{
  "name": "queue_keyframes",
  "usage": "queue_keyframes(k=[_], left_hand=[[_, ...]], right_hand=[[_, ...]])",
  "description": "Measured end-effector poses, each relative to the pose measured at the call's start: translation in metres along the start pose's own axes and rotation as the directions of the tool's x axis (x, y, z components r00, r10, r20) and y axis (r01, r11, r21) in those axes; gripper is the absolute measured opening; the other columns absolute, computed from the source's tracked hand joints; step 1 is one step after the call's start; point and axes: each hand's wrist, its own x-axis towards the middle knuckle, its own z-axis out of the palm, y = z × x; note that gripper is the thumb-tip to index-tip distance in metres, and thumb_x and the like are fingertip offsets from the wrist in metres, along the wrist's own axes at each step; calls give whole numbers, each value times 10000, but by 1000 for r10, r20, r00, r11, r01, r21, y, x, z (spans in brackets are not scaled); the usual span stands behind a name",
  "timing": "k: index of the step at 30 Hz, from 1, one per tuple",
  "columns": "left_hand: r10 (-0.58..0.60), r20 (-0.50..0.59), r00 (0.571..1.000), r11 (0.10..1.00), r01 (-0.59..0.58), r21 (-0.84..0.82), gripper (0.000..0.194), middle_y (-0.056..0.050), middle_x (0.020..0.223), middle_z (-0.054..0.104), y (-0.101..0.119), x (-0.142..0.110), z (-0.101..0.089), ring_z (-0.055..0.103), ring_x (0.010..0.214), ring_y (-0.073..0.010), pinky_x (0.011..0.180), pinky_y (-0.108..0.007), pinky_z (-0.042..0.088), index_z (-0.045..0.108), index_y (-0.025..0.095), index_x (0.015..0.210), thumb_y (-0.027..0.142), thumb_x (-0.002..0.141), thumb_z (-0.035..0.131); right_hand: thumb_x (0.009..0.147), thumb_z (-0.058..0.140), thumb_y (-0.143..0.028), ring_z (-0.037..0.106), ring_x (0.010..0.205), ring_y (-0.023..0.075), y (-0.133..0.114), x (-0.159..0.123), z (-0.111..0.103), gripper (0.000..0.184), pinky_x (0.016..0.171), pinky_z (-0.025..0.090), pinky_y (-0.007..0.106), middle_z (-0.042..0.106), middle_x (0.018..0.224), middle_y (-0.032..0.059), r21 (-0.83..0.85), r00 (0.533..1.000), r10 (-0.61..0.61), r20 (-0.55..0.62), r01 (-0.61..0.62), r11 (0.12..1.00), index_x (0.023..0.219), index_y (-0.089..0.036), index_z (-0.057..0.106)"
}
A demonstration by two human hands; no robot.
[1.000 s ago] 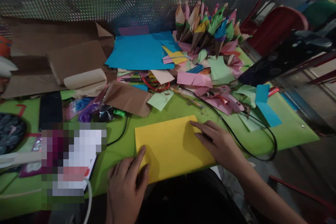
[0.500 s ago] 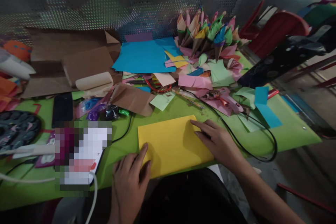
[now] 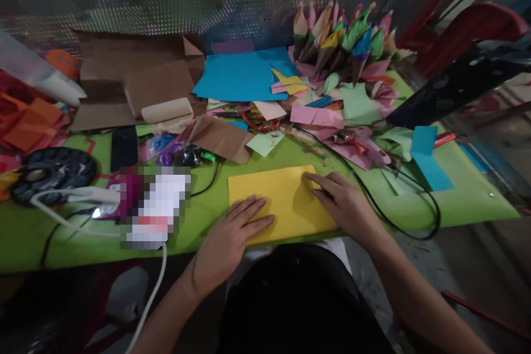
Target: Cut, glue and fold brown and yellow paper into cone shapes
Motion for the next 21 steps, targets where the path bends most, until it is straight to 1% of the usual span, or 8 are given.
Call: queue_keyframes(k=[3, 7, 12, 15, 16, 18, 20, 21], left_hand=[[-17, 39, 999, 1000, 17, 5, 467, -46, 1602, 423, 1, -1, 5, 362, 1492, -236, 1195, -467, 371, 520, 291, 1459, 223, 1003, 442], [35, 18, 999, 992, -37, 119, 543, -93, 1628, 358, 6, -2, 13, 340, 1496, -331, 1167, -546, 372, 447, 378, 1505, 518, 984, 505], [80, 9, 997, 972, -80, 220, 621, -105, 1636, 331, 4, -1, 19, 324, 1499, -348, 1158, -539, 377, 378, 408, 1538, 556, 957, 539], [85, 11, 996, 967, -85, 239, 626, -86, 1641, 325, 1, -1, 20, 316, 1501, -349, 1161, -537, 370, 388, 419, 1530, 566, 945, 555], [87, 9, 996, 966, -86, 243, 624, -80, 1643, 324, 0, -1, 21, 313, 1502, -348, 1162, -537, 367, 396, 425, 1524, 572, 940, 558], [100, -2, 995, 963, -97, 252, 619, -79, 1642, 327, -2, -3, 24, 302, 1509, -345, 1169, -537, 355, 418, 417, 1512, 587, 933, 559], [108, -27, 994, 959, -97, 266, 616, -102, 1628, 352, -4, -4, 28, 290, 1516, -335, 1187, -522, 332, 448, 354, 1505, 584, 942, 545], [103, -34, 994, 958, -90, 274, 625, -120, 1620, 366, -4, -5, 30, 285, 1519, -326, 1198, -508, 318, 453, 300, 1508, 573, 952, 535]], right_hand=[[980, 462, -289, 669, 852, 237, -2, -3, 1, 378, 752, 544, 342, 661, 962, 98, -66, 1000, -8, -23, 6, 998, 1265, -204, 695], [975, 470, -296, 671, 845, 247, -2, -4, 4, 374, 714, 545, 349, 661, 978, 104, -162, 999, -2, -39, -5, 987, 1257, -212, 702], [989, 444, -331, 677, 895, 259, 0, -5, -8, 401, 781, 566, 388, 672, 1039, 119, -119, 996, -34, -85, 24, 993, 1300, -214, 668], [1016, 392, -347, 645, 1076, 315, -17, -18, -25, 477, 910, 544, 485, 662, 1193, 158, -169, 976, -55, -210, 19, 985, 1453, -227, 539], [1020, 384, -352, 618, 1145, 333, -28, -26, -27, 501, 965, 517, 523, 664, 1223, 157, -198, 962, -99, -255, 48, 979, 1498, -243, 486], [1028, 372, -329, 576, 1257, 299, -51, -43, -20, 560, 1054, 472, 519, 634, 1364, 99, -178, 958, -203, -204, 168, 970, 1584, -321, 316], [1004, 441, -393, 504, 1365, 289, -75, -58, 2, 678, 1113, 436, 507, 549, 1502, 76, -142, 928, -363, -88, 349, 926, 1625, -297, 187], [982, 488, -439, 453, 1416, 292, -84, -63, 17, 728, 1146, 406, 502, 513, 1540, 76, -134, 901, -432, -29, 425, 895, 1625, -263, 195]])
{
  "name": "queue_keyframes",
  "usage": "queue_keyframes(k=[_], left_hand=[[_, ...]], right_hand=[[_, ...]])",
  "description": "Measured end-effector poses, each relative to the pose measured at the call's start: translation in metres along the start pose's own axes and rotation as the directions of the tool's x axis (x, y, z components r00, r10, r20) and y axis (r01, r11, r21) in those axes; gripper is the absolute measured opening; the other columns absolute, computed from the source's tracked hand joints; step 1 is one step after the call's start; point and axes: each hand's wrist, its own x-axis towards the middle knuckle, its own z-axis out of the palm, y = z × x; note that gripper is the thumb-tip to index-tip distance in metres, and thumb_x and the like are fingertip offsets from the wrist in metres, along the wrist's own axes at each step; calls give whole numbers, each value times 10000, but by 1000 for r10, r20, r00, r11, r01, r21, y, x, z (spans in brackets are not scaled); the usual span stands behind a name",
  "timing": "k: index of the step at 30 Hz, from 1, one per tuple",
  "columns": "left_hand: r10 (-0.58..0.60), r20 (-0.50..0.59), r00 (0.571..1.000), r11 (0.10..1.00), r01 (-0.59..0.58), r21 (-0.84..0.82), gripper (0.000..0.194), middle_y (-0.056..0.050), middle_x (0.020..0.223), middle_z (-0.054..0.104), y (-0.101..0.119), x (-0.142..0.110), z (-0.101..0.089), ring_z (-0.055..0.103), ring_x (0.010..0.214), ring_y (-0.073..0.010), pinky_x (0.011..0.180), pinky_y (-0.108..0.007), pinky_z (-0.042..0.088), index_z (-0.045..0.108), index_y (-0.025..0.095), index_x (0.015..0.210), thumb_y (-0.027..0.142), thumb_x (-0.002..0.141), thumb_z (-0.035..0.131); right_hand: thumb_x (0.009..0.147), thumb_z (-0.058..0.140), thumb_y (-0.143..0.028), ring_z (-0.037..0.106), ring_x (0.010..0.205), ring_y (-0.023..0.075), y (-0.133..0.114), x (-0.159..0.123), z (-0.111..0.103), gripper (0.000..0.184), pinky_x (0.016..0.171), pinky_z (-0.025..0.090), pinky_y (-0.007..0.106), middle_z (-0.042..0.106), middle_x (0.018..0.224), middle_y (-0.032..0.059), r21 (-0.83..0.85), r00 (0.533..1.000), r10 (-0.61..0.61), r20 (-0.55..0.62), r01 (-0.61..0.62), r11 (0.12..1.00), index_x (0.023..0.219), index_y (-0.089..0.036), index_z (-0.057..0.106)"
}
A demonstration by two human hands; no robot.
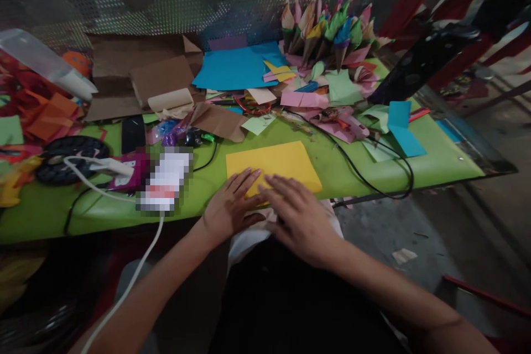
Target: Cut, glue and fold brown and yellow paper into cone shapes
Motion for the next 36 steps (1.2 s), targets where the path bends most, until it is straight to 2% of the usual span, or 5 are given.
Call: queue_keyframes(k=[6, 16, 24, 32, 36], left_hand=[[-41, 87, 995, 998, 37, 48, 724, -134, 1639, 338, 1, 1, -1, 275, 1527, -296, 1233, -449, 271, 396, 185, 1541, 534, 935, 583], [-14, 48, 999, 997, 10, 72, 635, -86, 1655, 308, 2, 3, -6, 326, 1506, -301, 1179, -470, 340, 305, 410, 1566, 487, 979, 537], [-222, 11, 975, 971, 220, 98, 694, -156, 1611, 380, 17, 7, -11, 382, 1469, -362, 1151, -556, 353, 386, 335, 1548, 579, 925, 572], [-300, -6, 954, 950, 299, 87, 743, -196, 1617, 353, 26, 24, -10, 340, 1486, -391, 1167, -601, 306, 383, 250, 1557, 640, 935, 494], [-255, 17, 967, 963, 252, 93, 707, -150, 1623, 362, 22, 9, -10, 353, 1488, -363, 1152, -609, 330, 335, 354, 1567, 628, 937, 504]], right_hand=[[925, 619, -368, 330, 1507, 278, -9, -12, 61, 731, 1206, 317, 457, 354, 1641, 77, -126, 994, 24, 102, -11, 992, 1584, -242, 328], [1009, 472, -314, 431, 1450, 228, 57, -71, 14, 735, 1221, 244, 453, 432, 1595, 79, -378, 981, 188, 47, -156, 913, 1633, -258, 87], [1013, 427, -430, 370, 1486, 311, 70, -22, 2, 599, 1209, 195, 615, 436, 1591, 106, -333, 975, 210, 77, -174, 927, 1576, -247, 338], [1009, 450, -474, 368, 1492, 250, 51, 1, 16, 635, 1211, 308, 485, 406, 1609, 103, -185, 973, 29, 228, 14, 983, 1566, -186, 347], [1006, 462, -460, 356, 1499, 251, 54, -3, 20, 633, 1212, 319, 483, 394, 1615, 105, -171, 973, 34, 227, 5, 985, 1558, -169, 358]])
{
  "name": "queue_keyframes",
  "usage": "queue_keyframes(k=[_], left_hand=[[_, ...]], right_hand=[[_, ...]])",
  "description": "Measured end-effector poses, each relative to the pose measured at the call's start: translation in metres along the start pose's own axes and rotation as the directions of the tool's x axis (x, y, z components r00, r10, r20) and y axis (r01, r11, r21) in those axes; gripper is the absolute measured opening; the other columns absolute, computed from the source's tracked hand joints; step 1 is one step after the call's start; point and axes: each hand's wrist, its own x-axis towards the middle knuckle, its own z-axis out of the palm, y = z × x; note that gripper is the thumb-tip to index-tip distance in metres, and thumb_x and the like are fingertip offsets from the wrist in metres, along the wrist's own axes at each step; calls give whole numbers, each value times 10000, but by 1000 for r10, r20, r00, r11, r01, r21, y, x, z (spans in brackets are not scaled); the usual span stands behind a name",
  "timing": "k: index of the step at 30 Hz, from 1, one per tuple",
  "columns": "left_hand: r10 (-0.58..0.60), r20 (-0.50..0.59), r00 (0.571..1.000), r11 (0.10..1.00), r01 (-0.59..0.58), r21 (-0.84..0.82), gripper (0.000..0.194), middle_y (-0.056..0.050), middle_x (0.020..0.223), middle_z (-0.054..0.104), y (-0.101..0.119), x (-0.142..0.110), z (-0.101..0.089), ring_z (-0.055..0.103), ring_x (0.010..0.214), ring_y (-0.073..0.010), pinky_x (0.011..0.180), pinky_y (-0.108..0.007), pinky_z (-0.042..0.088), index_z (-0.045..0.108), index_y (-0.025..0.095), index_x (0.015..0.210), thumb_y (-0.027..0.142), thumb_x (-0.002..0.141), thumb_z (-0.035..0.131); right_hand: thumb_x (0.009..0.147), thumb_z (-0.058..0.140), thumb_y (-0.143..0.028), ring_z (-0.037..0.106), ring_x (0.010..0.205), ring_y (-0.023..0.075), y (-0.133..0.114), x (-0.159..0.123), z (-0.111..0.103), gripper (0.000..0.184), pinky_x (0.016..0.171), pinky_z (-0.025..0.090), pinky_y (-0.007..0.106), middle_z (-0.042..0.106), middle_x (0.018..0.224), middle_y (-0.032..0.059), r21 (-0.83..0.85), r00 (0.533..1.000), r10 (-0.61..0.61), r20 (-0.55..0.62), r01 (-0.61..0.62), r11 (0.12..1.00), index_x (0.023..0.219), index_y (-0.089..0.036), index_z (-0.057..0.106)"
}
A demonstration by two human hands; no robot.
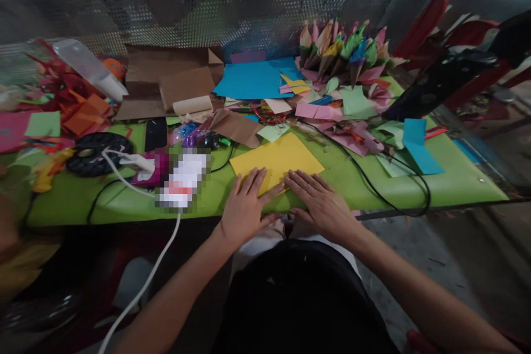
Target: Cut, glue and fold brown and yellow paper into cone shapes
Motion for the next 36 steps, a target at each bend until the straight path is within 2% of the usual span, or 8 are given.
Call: queue_keyframes(k=[5, 9, 15, 18, 24, 29, 33, 36], left_hand=[[0, -2, 1000, 1000, 0, -3, 596, -106, 1615, 392, -6, -29, -3, 373, 1480, -337, 1137, -622, 352, 377, 389, 1541, 551, 978, 484], [-29, -16, 999, 1000, 29, -10, 527, -108, 1613, 394, -3, -38, -4, 373, 1480, -327, 1144, -640, 333, 430, 371, 1516, 484, 1003, 468], [-44, -22, 999, 999, 44, -23, 468, -119, 1605, 406, -2, -36, 0, 392, 1467, -337, 1131, -666, 334, 527, 329, 1440, 486, 1004, 462], [-43, -45, 998, 999, 41, -32, 493, -105, 1611, 398, -3, -38, 1, 392, 1469, -324, 1152, -675, 299, 448, 362, 1492, 447, 1007, 479], [-44, -52, 998, 997, 41, -64, 530, -86, 1614, 395, -3, -38, 0, 404, 1456, -336, 1139, -675, 304, 386, 384, 1525, 425, 1006, 486], [-66, -78, 995, 990, 55, -133, 402, -67, 1508, 544, -7, -29, -11, 517, 1357, -328, 1065, -597, 376, 570, 374, 1386, 442, 996, 500], [-155, -121, 980, 958, 119, -260, 299, -52, 1217, 739, -14, -6, -20, 674, 1070, -237, 965, -476, 422, 668, 280, 1247, 298, 1026, 469], [-166, -154, 974, 957, 122, -263, 243, -46, 1057, 765, -18, 16, -19, 686, 941, -213, 849, -410, 430, 703, 238, 1152, 228, 1002, 512]], right_hand=[[1010, 455, -453, 358, 1499, 242, 3, -1, -2, 625, 1216, 315, 485, 391, 1618, 85, 6, 1000, 10, 13, -10, 1000, 1566, -193, 343], [1012, 437, -467, 336, 1508, 269, -12, 1, -6, 634, 1230, 242, 565, 361, 1628, 103, -18, 999, 46, 1, -46, 999, 1572, -192, 326], [1009, 420, -523, 346, 1504, 255, -40, 3, -4, 653, 1231, 258, 547, 368, 1622, 69, 30, 991, -120, 65, 119, 992, 1574, -208, 332], [1019, 426, -465, 387, 1482, 244, -23, -6, -5, 604, 1232, 244, 558, 399, 1608, 31, 12, 996, -44, 79, 44, 999, 1579, -269, 313], [1023, 429, -398, 457, 1435, 266, 29, -27, -16, 618, 1207, 207, 602, 438, 1588, 62, -96, 982, 191, -7, -190, 977, 1601, -315, 228], [1021, 415, -373, 464, 1427, 285, 27, -27, -12, 631, 1162, 294, 581, 452, 1583, 79, -118, 970, 232, -67, -239, 964, 1610, -273, 212], [1024, 415, -369, 460, 1429, 281, 23, -26, -7, 636, 1163, 296, 563, 452, 1585, 74, -135, 971, 224, -81, -234, 963, 1612, -277, 190], [1029, 405, -360, 470, 1422, 276, 24, -27, -6, 635, 1151, 309, 557, 466, 1576, 67, -142, 972, 216, -95, -228, 963, 1612, -290, 164]])
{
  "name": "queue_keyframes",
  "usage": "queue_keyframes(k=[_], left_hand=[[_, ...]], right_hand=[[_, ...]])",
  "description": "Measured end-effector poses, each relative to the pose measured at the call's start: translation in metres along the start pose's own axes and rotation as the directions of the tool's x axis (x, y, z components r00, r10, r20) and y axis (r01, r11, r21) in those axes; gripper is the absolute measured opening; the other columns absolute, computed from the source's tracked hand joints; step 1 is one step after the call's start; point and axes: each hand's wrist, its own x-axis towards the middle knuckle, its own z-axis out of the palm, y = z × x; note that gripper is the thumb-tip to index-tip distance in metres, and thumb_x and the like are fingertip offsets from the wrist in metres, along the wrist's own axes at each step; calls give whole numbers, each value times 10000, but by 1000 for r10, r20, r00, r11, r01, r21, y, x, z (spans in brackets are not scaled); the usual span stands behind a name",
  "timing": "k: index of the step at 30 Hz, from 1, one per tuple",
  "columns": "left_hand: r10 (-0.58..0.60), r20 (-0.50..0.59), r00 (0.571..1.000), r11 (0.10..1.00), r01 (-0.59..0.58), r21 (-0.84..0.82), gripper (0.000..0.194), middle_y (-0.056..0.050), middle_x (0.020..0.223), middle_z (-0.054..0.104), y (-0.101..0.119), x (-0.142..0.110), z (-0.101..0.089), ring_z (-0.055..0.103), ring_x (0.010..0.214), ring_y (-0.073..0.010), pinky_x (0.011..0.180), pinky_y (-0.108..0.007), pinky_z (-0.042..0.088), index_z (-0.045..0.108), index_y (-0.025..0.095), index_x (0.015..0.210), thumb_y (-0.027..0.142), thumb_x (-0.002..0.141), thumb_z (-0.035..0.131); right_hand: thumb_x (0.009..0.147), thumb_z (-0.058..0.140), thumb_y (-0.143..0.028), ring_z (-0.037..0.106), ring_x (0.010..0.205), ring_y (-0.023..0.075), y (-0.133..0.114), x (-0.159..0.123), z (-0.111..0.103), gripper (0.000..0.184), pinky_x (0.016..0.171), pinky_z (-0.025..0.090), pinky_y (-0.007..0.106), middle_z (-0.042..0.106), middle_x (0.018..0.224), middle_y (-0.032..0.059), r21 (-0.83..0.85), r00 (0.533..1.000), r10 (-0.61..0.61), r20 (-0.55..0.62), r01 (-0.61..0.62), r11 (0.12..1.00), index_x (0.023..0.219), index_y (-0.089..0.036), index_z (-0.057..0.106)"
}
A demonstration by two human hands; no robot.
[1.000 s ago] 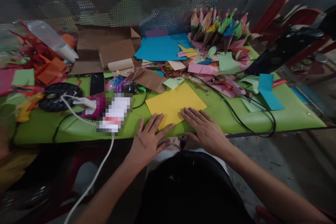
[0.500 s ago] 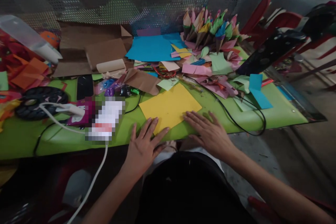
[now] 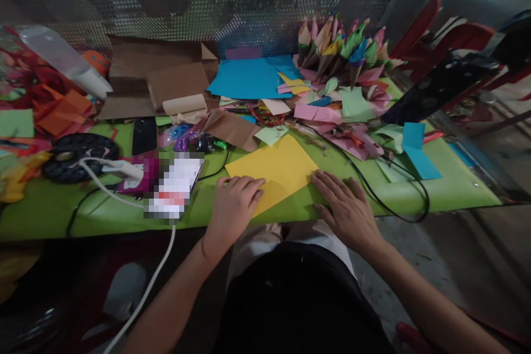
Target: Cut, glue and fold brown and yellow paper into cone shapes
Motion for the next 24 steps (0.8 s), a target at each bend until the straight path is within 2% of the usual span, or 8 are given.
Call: queue_keyframes(k=[7, 16, 20, 24], left_hand=[[45, 52, 998, 995, -49, 85, 108, -24, 927, 735, 1, 28, 13, 664, 840, -192, 785, -364, 394, 693, 206, 953, 197, 962, 585], [135, 141, 981, 939, -172, 298, 194, -72, 851, 692, 12, 41, 14, 646, 789, -213, 732, -361, 411, 651, 163, 886, 59, 938, 496], [106, 150, 983, 965, -138, 223, 105, -61, 861, 680, 5, 40, 15, 648, 821, -212, 750, -347, 429, 633, 163, 881, 104, 915, 552], [-31, 80, 996, 999, 30, 12, 95, -30, 865, 663, -4, 29, 7, 632, 822, -182, 754, -313, 448, 591, 180, 856, 90, 874, 566]], right_hand=[[1032, 392, -366, 491, 1404, 279, 0, -1, 1, 644, 1137, 323, 547, 482, 1564, 72, 6, 1000, -1, -29, 1, 1000, 1618, -290, 138], [1038, 399, -376, 486, 1404, 266, 2, -1, 2, 632, 1135, 312, 529, 479, 1565, 58, -12, 999, -18, -37, 17, 1000, 1612, -279, 154], [1050, 379, -370, 489, 1400, 254, 2, -1, 3, 628, 1139, 305, 502, 483, 1563, 54, -26, 998, -24, -56, 22, 999, 1620, -266, 137], [1043, 402, -368, 497, 1391, 263, 2, -1, 4, 675, 1135, 304, 507, 470, 1572, 49, -29, 998, -23, -51, 22, 999, 1627, -274, 77]])
